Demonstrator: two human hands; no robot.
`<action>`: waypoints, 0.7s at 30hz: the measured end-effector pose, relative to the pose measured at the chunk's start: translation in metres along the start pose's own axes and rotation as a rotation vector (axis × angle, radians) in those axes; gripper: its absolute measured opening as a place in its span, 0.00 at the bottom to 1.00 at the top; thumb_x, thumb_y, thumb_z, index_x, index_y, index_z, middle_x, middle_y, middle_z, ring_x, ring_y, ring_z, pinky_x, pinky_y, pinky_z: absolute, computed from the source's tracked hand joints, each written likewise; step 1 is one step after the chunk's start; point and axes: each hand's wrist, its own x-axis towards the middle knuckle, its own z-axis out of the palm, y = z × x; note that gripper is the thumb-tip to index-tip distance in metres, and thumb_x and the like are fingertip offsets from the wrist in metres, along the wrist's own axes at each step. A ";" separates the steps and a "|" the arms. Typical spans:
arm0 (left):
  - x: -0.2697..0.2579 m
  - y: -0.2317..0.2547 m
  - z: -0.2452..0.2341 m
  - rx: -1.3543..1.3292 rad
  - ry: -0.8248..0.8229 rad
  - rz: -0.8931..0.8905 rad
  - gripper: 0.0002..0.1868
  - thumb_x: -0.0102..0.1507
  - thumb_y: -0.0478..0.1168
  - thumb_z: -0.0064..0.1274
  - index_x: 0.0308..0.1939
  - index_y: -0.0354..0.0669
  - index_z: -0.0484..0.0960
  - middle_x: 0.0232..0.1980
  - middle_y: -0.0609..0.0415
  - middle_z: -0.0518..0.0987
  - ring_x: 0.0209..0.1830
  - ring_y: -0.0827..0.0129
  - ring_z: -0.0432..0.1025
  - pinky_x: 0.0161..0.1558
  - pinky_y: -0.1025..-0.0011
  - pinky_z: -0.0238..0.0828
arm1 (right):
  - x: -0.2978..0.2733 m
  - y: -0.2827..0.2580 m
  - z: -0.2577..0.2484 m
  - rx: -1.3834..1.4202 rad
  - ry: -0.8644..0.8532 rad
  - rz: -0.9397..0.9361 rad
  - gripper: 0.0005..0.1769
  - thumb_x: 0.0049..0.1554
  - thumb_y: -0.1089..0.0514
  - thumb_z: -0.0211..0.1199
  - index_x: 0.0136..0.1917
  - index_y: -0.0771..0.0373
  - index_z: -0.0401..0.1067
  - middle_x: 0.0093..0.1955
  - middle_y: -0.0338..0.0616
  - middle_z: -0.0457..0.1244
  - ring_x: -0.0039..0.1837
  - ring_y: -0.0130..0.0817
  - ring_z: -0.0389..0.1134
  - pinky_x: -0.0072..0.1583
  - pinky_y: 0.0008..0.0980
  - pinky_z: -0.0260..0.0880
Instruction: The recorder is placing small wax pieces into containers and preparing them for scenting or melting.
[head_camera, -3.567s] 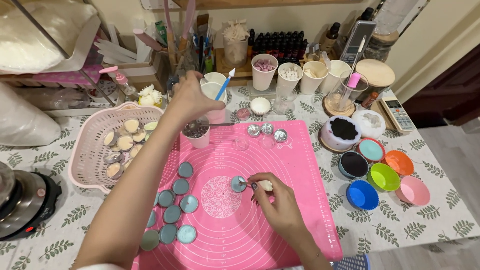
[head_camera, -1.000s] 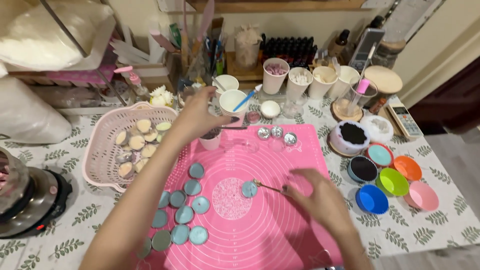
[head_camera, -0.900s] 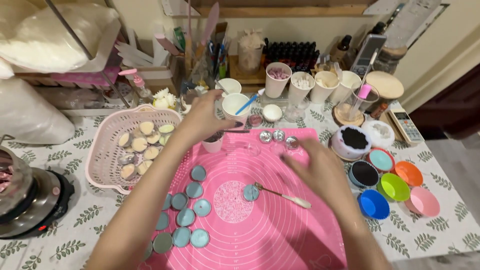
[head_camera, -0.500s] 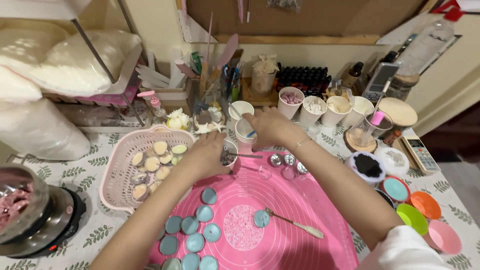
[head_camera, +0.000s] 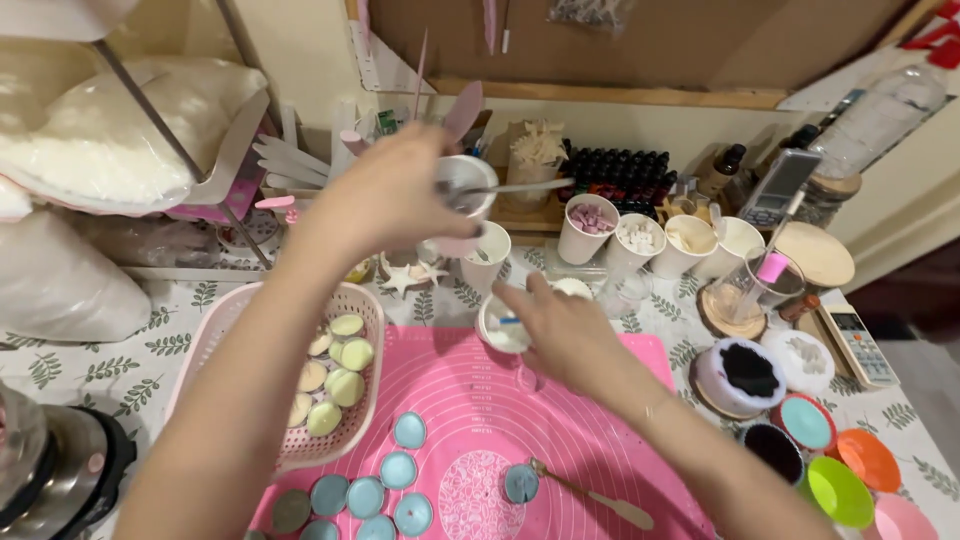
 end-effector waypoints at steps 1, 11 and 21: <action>0.015 0.001 0.011 0.002 0.002 -0.005 0.47 0.44 0.53 0.72 0.60 0.30 0.73 0.61 0.37 0.75 0.62 0.49 0.70 0.64 0.62 0.65 | -0.002 -0.003 0.003 0.000 -0.001 -0.006 0.51 0.40 0.57 0.76 0.75 0.49 0.57 0.60 0.53 0.60 0.54 0.53 0.71 0.54 0.47 0.72; 0.091 0.005 0.139 -0.150 -0.206 0.107 0.45 0.44 0.55 0.73 0.59 0.35 0.77 0.59 0.37 0.77 0.63 0.50 0.71 0.65 0.60 0.66 | -0.002 -0.003 -0.005 0.067 0.053 0.020 0.49 0.44 0.64 0.69 0.77 0.52 0.56 0.64 0.60 0.57 0.43 0.54 0.72 0.43 0.47 0.73; 0.087 0.000 0.176 0.078 -0.305 0.041 0.50 0.42 0.54 0.74 0.67 0.54 0.73 0.64 0.50 0.77 0.74 0.47 0.55 0.70 0.31 0.41 | 0.013 0.008 -0.004 -0.026 0.077 -0.065 0.50 0.42 0.64 0.67 0.77 0.56 0.57 0.62 0.67 0.59 0.33 0.51 0.71 0.35 0.44 0.72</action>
